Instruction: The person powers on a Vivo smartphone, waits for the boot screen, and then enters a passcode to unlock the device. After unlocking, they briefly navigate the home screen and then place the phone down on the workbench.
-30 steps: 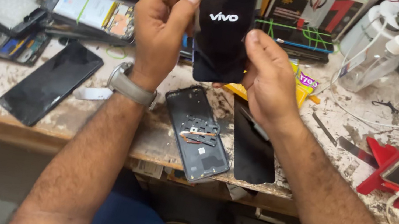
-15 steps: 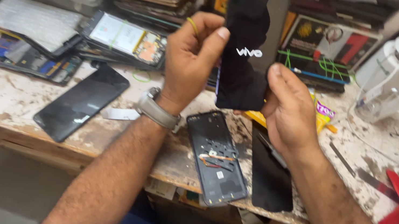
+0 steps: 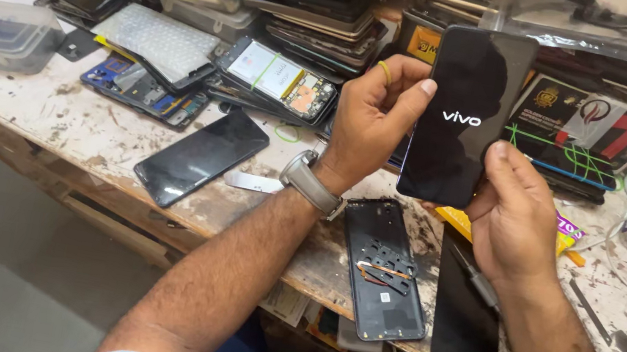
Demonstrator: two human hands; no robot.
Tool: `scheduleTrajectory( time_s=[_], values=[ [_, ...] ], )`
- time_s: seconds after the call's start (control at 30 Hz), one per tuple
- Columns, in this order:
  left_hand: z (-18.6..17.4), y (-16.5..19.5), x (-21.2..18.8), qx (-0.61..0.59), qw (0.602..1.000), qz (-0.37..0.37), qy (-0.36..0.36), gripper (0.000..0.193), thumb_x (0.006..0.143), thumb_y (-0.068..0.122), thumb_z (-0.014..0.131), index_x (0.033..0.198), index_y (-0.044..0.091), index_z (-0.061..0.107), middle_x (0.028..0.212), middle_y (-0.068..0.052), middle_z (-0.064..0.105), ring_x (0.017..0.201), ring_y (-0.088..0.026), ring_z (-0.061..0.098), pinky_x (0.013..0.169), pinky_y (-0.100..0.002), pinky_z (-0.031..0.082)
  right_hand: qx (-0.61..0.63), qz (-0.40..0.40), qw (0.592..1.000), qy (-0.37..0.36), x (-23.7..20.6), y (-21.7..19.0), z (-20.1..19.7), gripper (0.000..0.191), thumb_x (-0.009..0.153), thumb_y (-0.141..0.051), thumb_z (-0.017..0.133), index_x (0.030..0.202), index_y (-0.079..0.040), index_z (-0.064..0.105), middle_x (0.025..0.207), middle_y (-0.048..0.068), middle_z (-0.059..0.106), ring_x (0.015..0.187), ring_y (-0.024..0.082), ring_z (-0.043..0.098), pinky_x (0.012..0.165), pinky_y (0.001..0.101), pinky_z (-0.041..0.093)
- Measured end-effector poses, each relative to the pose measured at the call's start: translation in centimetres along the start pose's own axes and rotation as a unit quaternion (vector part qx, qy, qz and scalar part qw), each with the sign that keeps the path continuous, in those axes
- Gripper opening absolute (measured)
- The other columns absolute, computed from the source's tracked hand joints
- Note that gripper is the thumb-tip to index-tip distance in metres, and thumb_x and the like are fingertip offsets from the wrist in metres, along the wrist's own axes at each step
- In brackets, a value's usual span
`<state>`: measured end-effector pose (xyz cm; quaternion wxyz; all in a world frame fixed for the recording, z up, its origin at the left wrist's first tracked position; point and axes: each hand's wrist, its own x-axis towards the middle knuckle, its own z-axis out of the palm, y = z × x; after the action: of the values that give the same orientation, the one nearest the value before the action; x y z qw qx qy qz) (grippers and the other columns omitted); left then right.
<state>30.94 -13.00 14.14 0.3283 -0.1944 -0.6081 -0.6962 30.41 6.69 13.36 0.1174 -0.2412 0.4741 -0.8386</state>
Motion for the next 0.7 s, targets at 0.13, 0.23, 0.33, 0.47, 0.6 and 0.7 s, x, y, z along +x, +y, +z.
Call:
scheduleTrajectory(
  time_s=[0.13,0.23,0.33,0.47,0.6,0.7],
  values=[
    [0.1,-0.5,0.1,0.001,1.000,0.012,0.017,0.015,0.104,0.013,0.065,0.111,0.000,0.067,0.085,0.006,0.068,0.073,0.001,0.057,0.061,-0.018,0.045,0.005,-0.004,1.000,-0.011,0.1,0.0,0.1,0.024,0.115,-0.015,0.045,0.121,0.002,0.061,0.123,0.011,0.067,0.115,0.021,0.065,0.107,0.0376,0.052],
    [0.0,-0.7,0.2,0.011,1.000,0.019,0.019,0.015,0.105,0.013,0.066,0.112,-0.001,0.068,0.086,0.005,0.068,0.077,0.001,0.058,0.065,-0.018,0.047,-0.008,0.003,1.000,-0.007,0.1,-0.3,0.8,0.027,0.114,-0.016,0.043,0.125,0.002,0.060,0.127,0.012,0.066,0.119,0.022,0.064,0.109,0.0383,0.050],
    [0.0,-0.8,0.2,0.004,0.999,0.031,0.015,0.016,0.105,0.013,0.066,0.112,-0.001,0.067,0.092,0.004,0.070,0.084,0.001,0.061,0.072,-0.018,0.050,-0.021,0.009,1.000,-0.007,0.1,-0.7,1.4,0.031,0.113,-0.017,0.041,0.130,0.003,0.058,0.130,0.012,0.065,0.122,0.022,0.063,0.110,0.0384,0.049],
    [-0.1,-0.9,0.2,0.019,0.999,0.032,0.021,0.016,0.105,0.012,0.066,0.113,-0.002,0.067,0.092,0.002,0.071,0.084,0.000,0.062,0.073,-0.018,0.051,-0.023,0.002,1.000,-0.016,0.1,-0.8,1.5,0.030,0.115,-0.016,0.041,0.131,0.004,0.056,0.132,0.012,0.064,0.125,0.023,0.062,0.112,0.0396,0.049],
    [-0.3,-1.3,0.1,0.006,1.000,0.026,0.014,0.016,0.105,0.011,0.066,0.112,-0.002,0.067,0.092,0.001,0.072,0.083,0.000,0.063,0.074,-0.019,0.052,-0.026,0.004,1.000,-0.013,0.1,-0.5,1.1,0.032,0.114,-0.016,0.040,0.134,0.003,0.056,0.137,0.013,0.062,0.128,0.023,0.061,0.114,0.0394,0.047],
    [-0.2,-1.4,0.2,0.006,0.999,0.032,0.017,0.016,0.105,0.012,0.067,0.111,-0.002,0.068,0.088,0.001,0.072,0.079,0.001,0.063,0.074,-0.019,0.052,-0.023,0.001,1.000,-0.019,0.2,-0.5,1.2,0.031,0.116,-0.014,0.039,0.135,0.004,0.055,0.138,0.014,0.062,0.129,0.024,0.060,0.116,0.0409,0.046]
  ],
)
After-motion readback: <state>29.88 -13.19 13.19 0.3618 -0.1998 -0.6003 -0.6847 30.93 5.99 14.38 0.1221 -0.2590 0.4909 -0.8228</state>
